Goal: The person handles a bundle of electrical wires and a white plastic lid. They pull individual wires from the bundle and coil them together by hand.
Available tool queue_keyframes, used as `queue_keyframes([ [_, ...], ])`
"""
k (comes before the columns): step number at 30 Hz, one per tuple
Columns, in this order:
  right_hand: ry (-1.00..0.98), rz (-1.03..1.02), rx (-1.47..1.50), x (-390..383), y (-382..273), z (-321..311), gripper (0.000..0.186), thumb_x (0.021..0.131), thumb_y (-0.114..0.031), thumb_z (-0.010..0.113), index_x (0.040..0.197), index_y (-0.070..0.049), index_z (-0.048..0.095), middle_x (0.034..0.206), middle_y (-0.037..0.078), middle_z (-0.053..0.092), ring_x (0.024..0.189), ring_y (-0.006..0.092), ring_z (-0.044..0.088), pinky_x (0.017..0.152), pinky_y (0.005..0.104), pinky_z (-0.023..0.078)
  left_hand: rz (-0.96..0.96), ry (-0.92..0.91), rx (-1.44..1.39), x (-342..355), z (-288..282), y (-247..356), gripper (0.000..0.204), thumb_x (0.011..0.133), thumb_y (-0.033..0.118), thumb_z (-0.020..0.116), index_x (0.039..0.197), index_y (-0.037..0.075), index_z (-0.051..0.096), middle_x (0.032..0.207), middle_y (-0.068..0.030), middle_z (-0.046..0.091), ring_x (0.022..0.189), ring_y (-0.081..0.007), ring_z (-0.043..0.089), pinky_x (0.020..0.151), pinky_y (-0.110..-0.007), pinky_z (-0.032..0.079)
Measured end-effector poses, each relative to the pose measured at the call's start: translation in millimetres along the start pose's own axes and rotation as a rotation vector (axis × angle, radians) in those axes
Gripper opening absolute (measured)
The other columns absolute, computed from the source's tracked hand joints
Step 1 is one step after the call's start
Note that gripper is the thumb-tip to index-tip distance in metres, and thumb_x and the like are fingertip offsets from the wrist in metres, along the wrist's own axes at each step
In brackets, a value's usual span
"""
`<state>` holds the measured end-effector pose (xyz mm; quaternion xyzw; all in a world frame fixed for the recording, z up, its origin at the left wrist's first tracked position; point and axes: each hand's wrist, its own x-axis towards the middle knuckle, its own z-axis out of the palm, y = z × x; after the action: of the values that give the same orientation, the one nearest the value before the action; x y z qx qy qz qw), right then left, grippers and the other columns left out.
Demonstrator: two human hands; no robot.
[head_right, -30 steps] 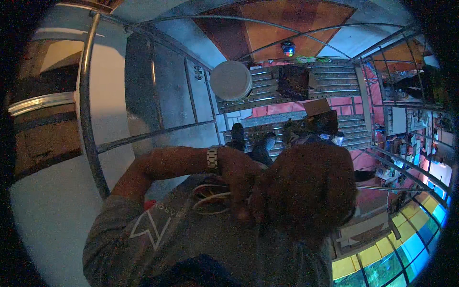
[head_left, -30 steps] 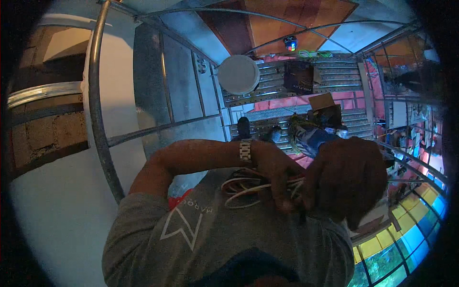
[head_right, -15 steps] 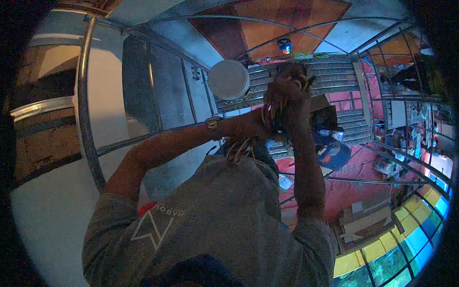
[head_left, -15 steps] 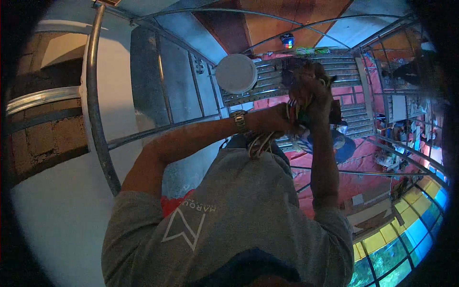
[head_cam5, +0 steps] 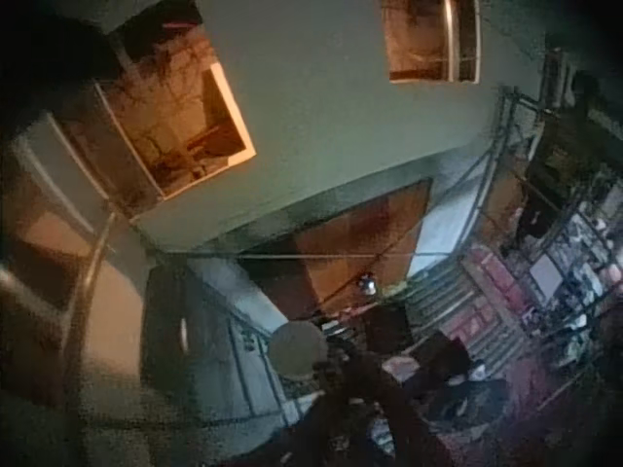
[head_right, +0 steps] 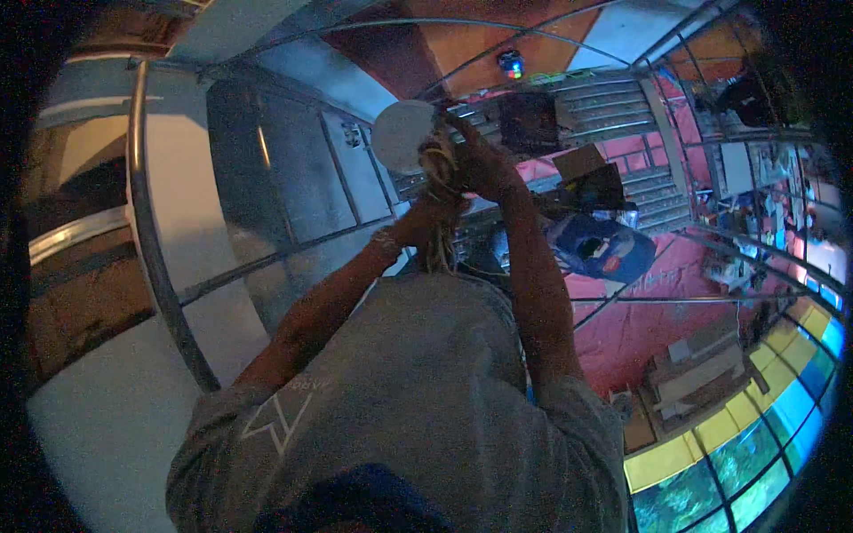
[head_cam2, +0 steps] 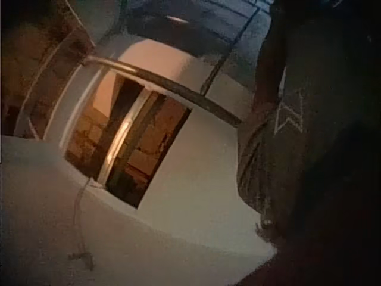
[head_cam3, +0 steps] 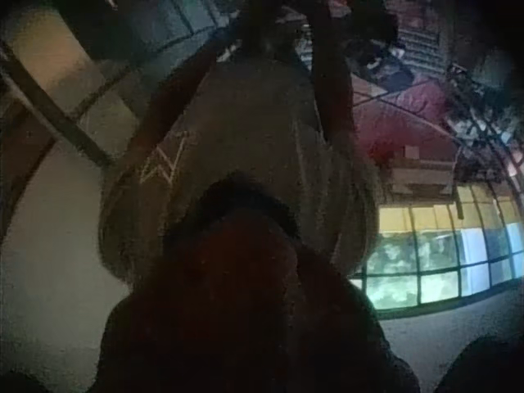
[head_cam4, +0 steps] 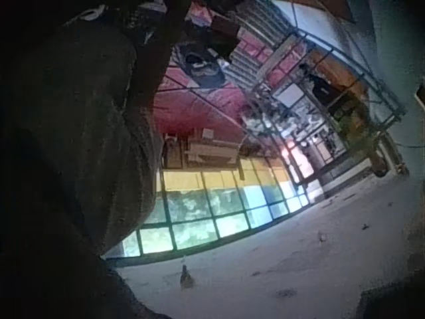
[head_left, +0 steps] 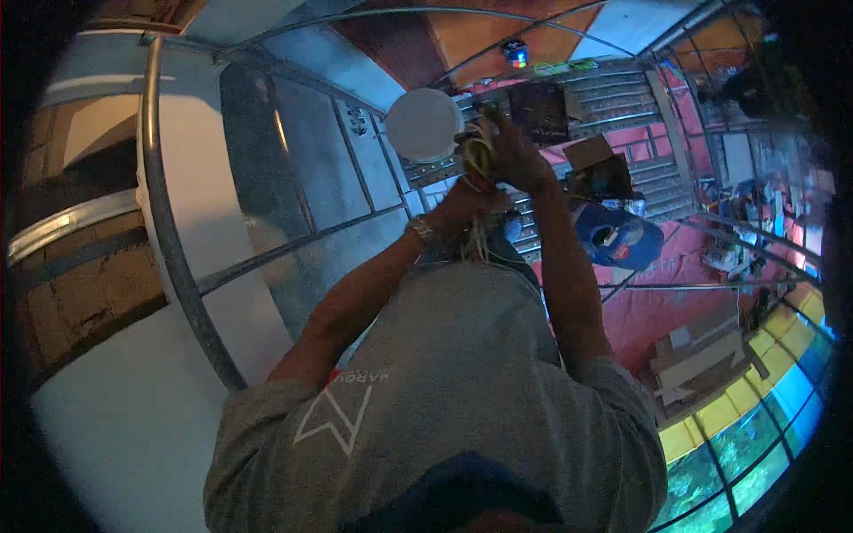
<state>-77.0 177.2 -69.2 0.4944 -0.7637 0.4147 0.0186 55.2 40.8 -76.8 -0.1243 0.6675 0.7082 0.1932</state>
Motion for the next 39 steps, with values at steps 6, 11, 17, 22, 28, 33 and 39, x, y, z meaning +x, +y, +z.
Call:
queue_keyframes([
  [6, -0.559, 0.640, 0.813, -78, -19, 60, 0.049, 0.104, -0.034, 0.046, 0.143, -0.005, 0.046, 0.135, 0.022, 0.056, 0.116, 0.0317, 0.060, 0.102, 0.0397, 0.045, -0.133, 0.015, -0.532, 28, -82, 12, 0.016, 0.094, 0.022, 0.067, 0.097, 0.009, 0.058, 0.080, -0.0013, 0.058, 0.068, -0.0113, 0.056, 0.055, -0.030, 0.048],
  [11, -0.706, 0.672, 0.522, -79, -69, 70, 0.040, 0.104, -0.027, 0.047, 0.135, -0.004, 0.055, 0.120, 0.020, 0.066, 0.112, 0.0285, 0.062, 0.099, 0.0371, 0.045, 0.011, 0.287, -0.855, 24, -124, 33, 0.028, 0.095, 0.032, 0.068, 0.082, 0.014, 0.051, 0.059, 0.0036, 0.044, 0.050, -0.0136, 0.048, 0.053, -0.033, 0.050],
  [17, -0.188, 0.723, 0.397, -171, -41, 66, 0.028, 0.100, -0.024, 0.054, 0.109, 0.001, 0.066, 0.100, 0.017, 0.070, 0.084, 0.0343, 0.066, 0.073, 0.0439, 0.049, 0.077, 0.397, -0.838, -1, -168, -5, 0.031, 0.096, 0.033, 0.067, 0.076, 0.015, 0.051, 0.059, 0.0033, 0.046, 0.054, -0.0141, 0.051, 0.061, -0.035, 0.052],
  [22, -0.129, 0.528, 0.244, -180, -32, 48, 0.028, 0.099, -0.024, 0.056, 0.112, -0.001, 0.065, 0.100, 0.021, 0.069, 0.087, 0.0385, 0.066, 0.074, 0.0465, 0.050, -0.099, 0.566, -0.840, -28, -142, 0, 0.039, 0.094, 0.037, 0.068, 0.067, 0.016, 0.050, 0.057, 0.0004, 0.048, 0.056, -0.0181, 0.056, 0.070, -0.039, 0.056],
  [28, 0.089, 0.617, 0.103, -166, -13, 40, 0.025, 0.098, -0.021, 0.054, 0.113, -0.005, 0.066, 0.099, 0.021, 0.068, 0.090, 0.0392, 0.065, 0.076, 0.0479, 0.050, -0.062, 0.524, -0.944, -40, -144, -34, 0.037, 0.094, 0.036, 0.068, 0.070, 0.012, 0.053, 0.063, -0.0044, 0.059, 0.065, -0.0236, 0.066, 0.073, -0.046, 0.060],
  [33, -0.485, 0.459, -0.355, -156, 3, 86, 0.029, 0.092, -0.018, 0.055, 0.116, -0.007, 0.067, 0.105, 0.020, 0.069, 0.102, 0.0384, 0.065, 0.086, 0.0478, 0.052, 0.039, 0.601, -1.129, -26, -136, -27, 0.033, 0.093, 0.033, 0.070, 0.074, 0.011, 0.054, 0.060, -0.0031, 0.057, 0.065, -0.0216, 0.066, 0.072, -0.045, 0.062],
  [39, -0.550, 0.277, 0.371, -130, -69, 136, 0.030, 0.089, -0.018, 0.057, 0.115, -0.009, 0.068, 0.108, 0.018, 0.069, 0.103, 0.0363, 0.066, 0.090, 0.0452, 0.052, 0.370, 0.896, -0.666, 23, -146, 16, 0.025, 0.092, 0.023, 0.072, 0.092, 0.006, 0.054, 0.080, -0.0063, 0.062, 0.061, -0.0162, 0.062, 0.069, -0.042, 0.062],
])
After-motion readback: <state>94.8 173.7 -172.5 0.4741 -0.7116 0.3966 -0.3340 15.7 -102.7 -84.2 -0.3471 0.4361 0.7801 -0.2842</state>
